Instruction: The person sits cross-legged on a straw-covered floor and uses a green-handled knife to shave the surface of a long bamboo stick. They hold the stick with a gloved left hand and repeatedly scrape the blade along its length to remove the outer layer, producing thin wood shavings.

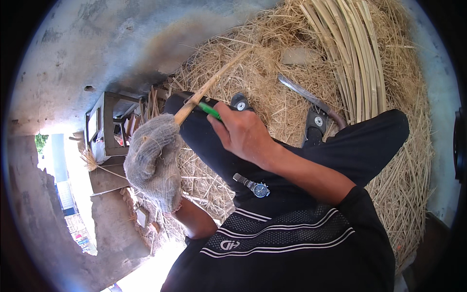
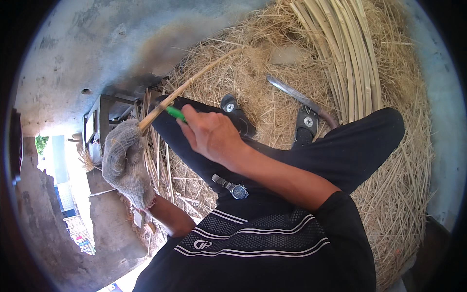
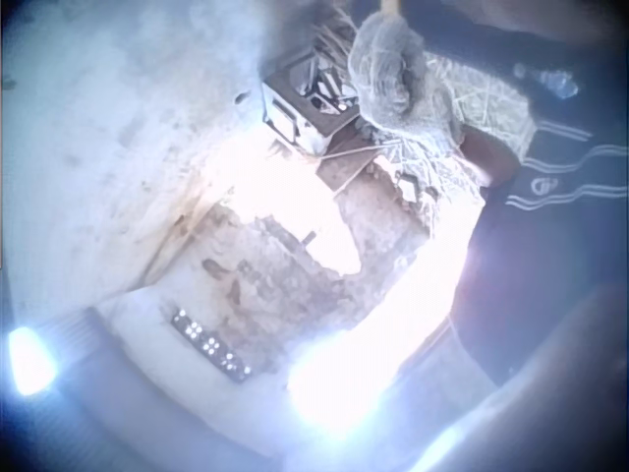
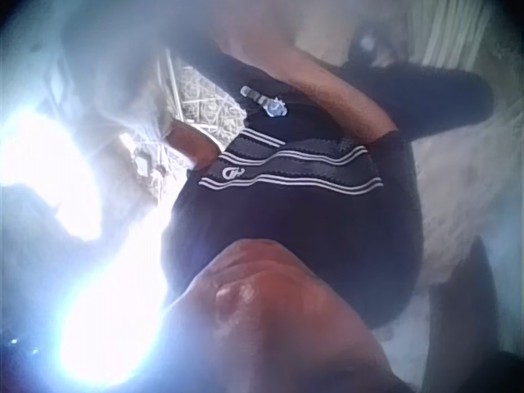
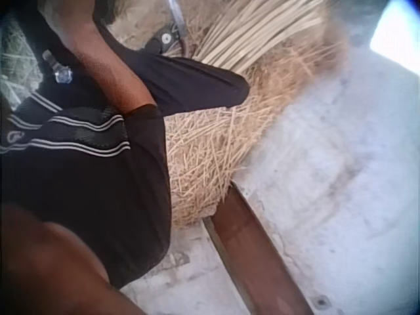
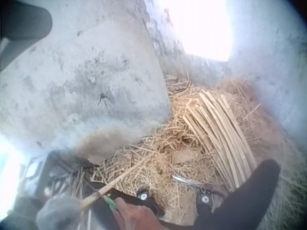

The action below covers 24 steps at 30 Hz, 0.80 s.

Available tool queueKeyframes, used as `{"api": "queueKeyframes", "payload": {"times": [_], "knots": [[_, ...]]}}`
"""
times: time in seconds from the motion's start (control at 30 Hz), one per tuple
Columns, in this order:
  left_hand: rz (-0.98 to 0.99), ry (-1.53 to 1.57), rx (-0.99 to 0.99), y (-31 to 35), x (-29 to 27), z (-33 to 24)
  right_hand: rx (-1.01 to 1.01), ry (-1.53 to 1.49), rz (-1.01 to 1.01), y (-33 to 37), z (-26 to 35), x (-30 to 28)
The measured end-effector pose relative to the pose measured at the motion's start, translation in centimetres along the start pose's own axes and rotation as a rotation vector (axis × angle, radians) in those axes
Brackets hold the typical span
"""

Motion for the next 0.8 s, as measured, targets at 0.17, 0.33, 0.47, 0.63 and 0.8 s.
{"api": "queueKeyframes", "payload": {"times": [0.17, 0.33, 0.47, 0.63, 0.8], "knots": [[-0.057, 0.011, -0.136, 0.3, -0.5, 1.1, 0.158, 0.256, 0.020, -0.7, -2.9, 1.4], [-0.086, 0.025, -0.156, 0.5, -0.6, 1.2, -0.081, 0.036, 0.042, -0.5, 1.1, 1.8], [-0.053, 0.089, -0.191, 0.6, -0.8, 1.8, 0.244, 0.275, 0.077, -0.9, -6.2, 2.1], [-0.109, 0.169, -0.214, 1.9, -1.0, 2.4, -0.033, 0.075, 0.096, -1.3, 0.9, 1.7], [-0.029, 0.191, -0.233, 1.3, -0.6, 2.8, 0.160, 0.380, 0.048, -1.5, -8.8, 2.0]]}}
Point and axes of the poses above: each hand's wrist, its own y-axis away from the middle knuckle, its own x-axis out of the palm, z = x × y, the point moved 5 cm from there along -y, towards the middle knuckle, and after that the axes turned 4 degrees about z, right-handed, at the moved point
